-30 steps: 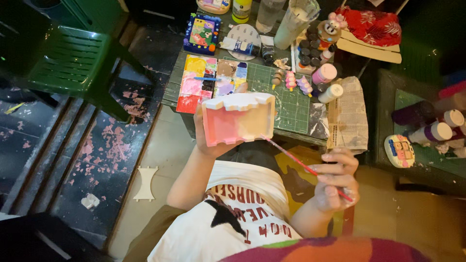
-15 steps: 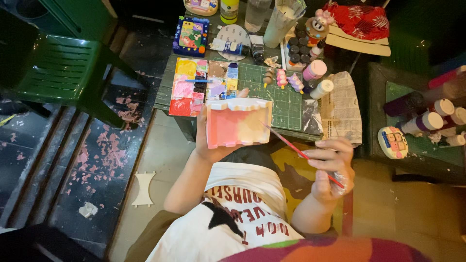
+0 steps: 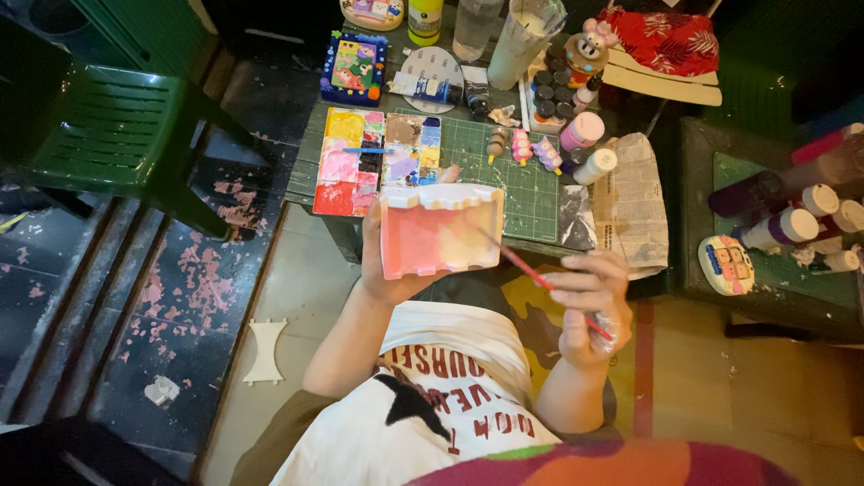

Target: The person holds a white plaster box in one hand and paints its interior and rim pink with a paintbrush, dipping the brush into pink paint on a palette between strokes. They rotate the box to reach different inner surfaces and continue coating the inside and edges throughout the clip.

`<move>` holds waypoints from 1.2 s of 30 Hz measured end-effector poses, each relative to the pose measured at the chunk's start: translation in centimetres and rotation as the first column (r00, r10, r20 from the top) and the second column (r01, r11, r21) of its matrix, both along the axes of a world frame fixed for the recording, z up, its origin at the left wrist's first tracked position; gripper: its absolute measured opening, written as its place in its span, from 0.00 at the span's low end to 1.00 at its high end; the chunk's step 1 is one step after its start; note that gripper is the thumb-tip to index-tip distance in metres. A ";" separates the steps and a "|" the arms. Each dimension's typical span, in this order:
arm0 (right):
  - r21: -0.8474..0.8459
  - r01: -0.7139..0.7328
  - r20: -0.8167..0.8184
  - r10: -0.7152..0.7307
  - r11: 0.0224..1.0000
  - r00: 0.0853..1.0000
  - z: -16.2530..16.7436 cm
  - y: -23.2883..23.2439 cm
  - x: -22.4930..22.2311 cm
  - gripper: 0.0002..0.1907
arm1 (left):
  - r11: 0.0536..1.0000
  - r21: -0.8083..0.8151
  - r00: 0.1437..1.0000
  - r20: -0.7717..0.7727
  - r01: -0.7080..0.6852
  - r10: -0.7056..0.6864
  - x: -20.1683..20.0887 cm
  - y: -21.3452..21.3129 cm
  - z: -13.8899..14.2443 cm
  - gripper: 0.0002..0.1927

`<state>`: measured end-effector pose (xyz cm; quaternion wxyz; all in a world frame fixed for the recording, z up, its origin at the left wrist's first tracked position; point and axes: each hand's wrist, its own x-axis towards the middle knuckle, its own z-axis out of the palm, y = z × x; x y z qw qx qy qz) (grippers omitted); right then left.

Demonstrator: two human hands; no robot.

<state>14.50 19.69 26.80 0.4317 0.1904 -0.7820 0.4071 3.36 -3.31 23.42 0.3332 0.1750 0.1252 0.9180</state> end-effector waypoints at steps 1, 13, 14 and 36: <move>-0.010 -0.041 0.000 0.041 0.999 0.999 0.0 0.0 0.0 0.12 | 1.000 -0.011 1.000 -0.002 -0.008 0.008 0.0 0.0 0.0 0.57; -0.050 -0.058 0.025 0.059 0.997 0.998 -0.6 0.2 -0.1 0.14 | 1.000 0.005 0.999 0.032 -0.009 0.009 -0.2 0.1 0.1 0.57; -0.067 -0.108 0.031 0.111 0.992 0.993 -0.8 0.2 -0.1 0.15 | 0.999 -0.018 0.999 0.026 -0.028 0.029 -0.3 0.1 0.0 0.57; -0.201 -0.314 0.222 0.355 0.928 0.908 -1.1 2.4 0.0 0.08 | 0.999 0.036 0.999 0.045 0.009 -0.011 -0.5 0.0 -0.1 0.58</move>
